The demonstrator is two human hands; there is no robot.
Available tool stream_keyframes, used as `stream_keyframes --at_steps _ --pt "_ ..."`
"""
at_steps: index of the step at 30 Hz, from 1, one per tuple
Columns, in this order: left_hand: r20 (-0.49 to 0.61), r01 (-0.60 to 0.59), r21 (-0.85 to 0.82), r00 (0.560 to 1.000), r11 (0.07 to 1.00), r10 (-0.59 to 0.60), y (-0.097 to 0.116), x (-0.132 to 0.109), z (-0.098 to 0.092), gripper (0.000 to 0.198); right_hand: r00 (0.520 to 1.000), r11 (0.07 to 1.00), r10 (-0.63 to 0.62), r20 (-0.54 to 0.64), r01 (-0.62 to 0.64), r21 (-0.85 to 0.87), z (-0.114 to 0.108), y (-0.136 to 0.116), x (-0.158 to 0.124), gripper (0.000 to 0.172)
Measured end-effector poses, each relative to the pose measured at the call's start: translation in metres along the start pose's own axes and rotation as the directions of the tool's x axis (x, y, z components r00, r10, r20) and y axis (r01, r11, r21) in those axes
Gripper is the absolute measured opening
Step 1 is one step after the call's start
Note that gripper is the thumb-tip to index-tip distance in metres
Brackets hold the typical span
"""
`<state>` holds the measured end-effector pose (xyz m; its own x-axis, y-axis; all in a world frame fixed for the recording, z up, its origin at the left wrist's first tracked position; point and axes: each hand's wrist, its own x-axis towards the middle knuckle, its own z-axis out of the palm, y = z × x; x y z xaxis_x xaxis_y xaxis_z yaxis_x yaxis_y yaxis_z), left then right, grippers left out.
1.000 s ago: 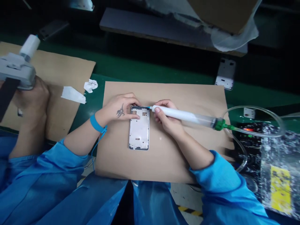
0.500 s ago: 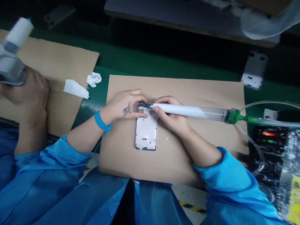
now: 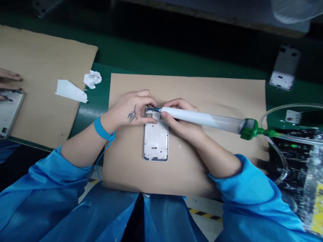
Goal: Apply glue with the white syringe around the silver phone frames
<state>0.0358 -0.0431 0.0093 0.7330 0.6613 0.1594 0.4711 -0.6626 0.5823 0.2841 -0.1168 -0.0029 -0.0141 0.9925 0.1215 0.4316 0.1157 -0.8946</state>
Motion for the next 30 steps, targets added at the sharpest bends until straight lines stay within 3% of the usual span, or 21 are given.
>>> stream_keyframes --at_steps 18,30 --pt "0.004 0.01 -0.01 1.0 1.0 -0.01 -0.0021 0.0014 0.0006 0.053 1.0 0.999 0.003 -0.015 -0.003 -0.032 0.0017 -0.0036 0.0034 0.032" --pt "0.011 0.004 -0.011 1.0 1.0 -0.004 -0.0003 0.0023 0.0009 0.052 1.0 1.0 -0.024 -0.019 0.024 -0.005 0.0005 0.0037 0.0011 0.038"
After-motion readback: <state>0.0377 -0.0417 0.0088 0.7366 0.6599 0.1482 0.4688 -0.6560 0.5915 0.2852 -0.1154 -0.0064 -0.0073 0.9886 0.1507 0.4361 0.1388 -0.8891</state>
